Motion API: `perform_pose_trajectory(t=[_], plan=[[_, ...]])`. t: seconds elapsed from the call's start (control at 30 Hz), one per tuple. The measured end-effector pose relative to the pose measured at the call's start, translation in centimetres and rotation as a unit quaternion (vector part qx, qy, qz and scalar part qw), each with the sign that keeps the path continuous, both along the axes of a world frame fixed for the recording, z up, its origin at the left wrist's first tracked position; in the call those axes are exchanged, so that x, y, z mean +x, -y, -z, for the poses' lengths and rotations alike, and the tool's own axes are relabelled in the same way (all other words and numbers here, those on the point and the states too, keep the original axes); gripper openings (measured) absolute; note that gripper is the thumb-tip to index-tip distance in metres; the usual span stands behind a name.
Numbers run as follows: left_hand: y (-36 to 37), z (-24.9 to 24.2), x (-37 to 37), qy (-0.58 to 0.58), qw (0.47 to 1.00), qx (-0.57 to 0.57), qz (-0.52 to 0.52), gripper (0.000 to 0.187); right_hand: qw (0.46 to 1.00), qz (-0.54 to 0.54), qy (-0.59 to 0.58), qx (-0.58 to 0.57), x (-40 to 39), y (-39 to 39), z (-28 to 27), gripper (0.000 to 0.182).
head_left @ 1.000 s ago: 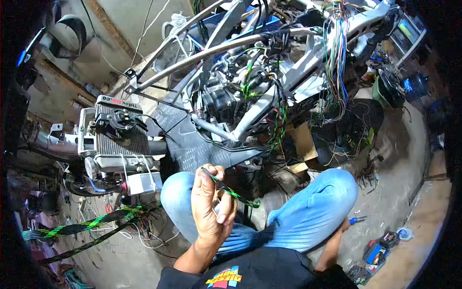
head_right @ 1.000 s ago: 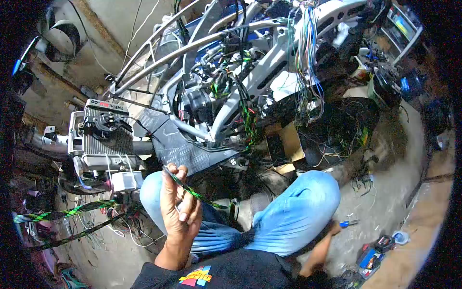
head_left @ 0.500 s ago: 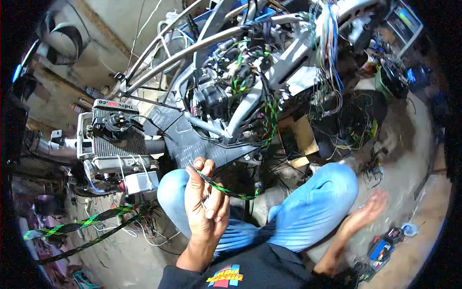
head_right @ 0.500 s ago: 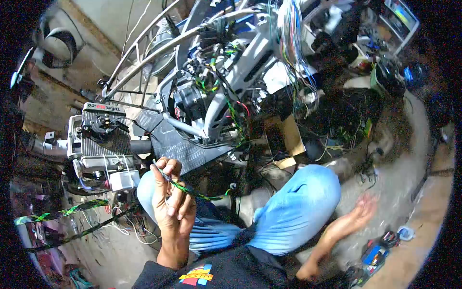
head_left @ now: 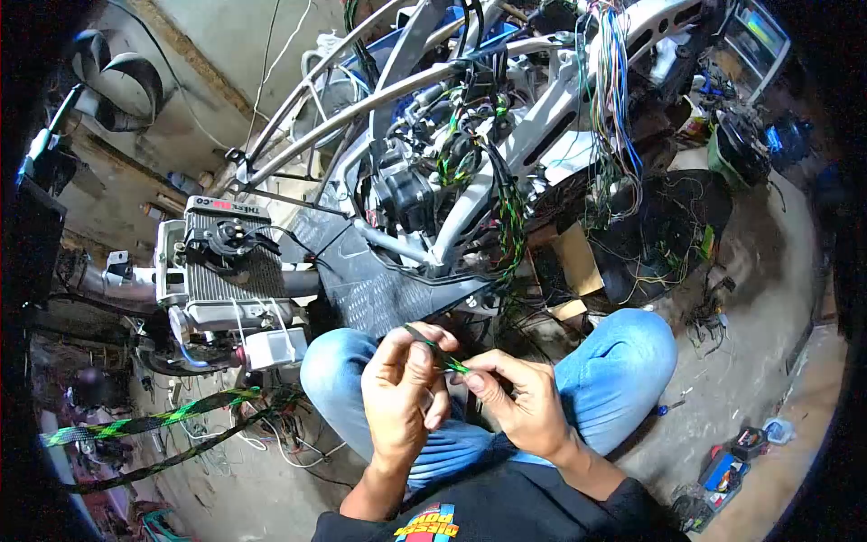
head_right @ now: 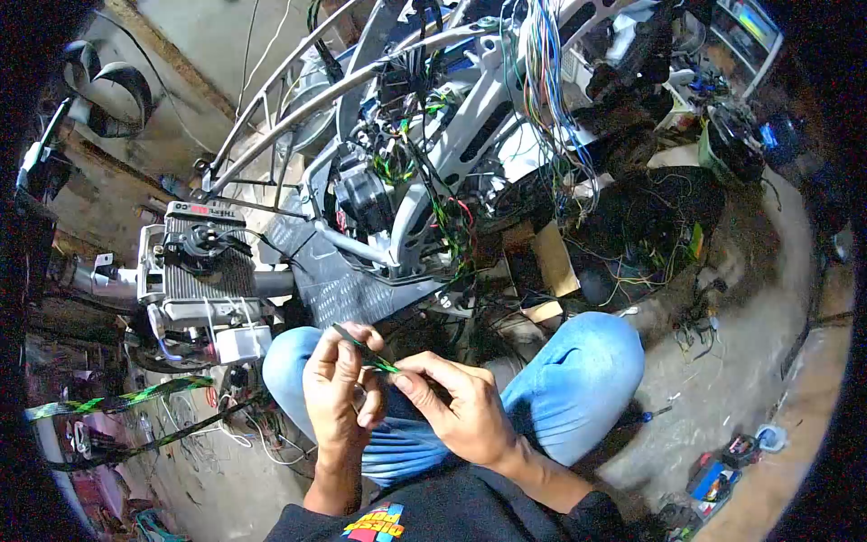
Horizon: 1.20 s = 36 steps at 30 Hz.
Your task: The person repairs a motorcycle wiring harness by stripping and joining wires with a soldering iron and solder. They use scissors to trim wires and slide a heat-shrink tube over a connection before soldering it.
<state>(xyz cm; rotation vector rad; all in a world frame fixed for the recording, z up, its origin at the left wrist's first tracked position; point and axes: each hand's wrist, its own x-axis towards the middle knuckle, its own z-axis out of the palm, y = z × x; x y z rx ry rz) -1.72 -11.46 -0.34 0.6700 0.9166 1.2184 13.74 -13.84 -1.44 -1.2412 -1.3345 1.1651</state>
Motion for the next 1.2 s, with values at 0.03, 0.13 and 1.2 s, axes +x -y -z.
perform_pose_trajectory(t=[0.03, 0.13, 1.2], plan=[[0.0, 0.3, 0.0, -0.016, 1.0, 0.005, 0.018, 0.026, 1.0, -0.001, 0.003, -0.012, 0.1, 0.3, 0.2, 0.016], [0.3, 0.6, 0.6, -0.056, 0.998, -0.005, 0.032, 0.022, 0.997, -0.018, -0.044, -0.06, 0.8, 1.1, 1.9, 0.021], [0.0, 3.9, 2.2, -0.068, 0.989, 0.021, 0.128, 0.013, 0.999, 0.03, -0.012, -0.039, 3.3, 1.3, 3.1, 0.025]])
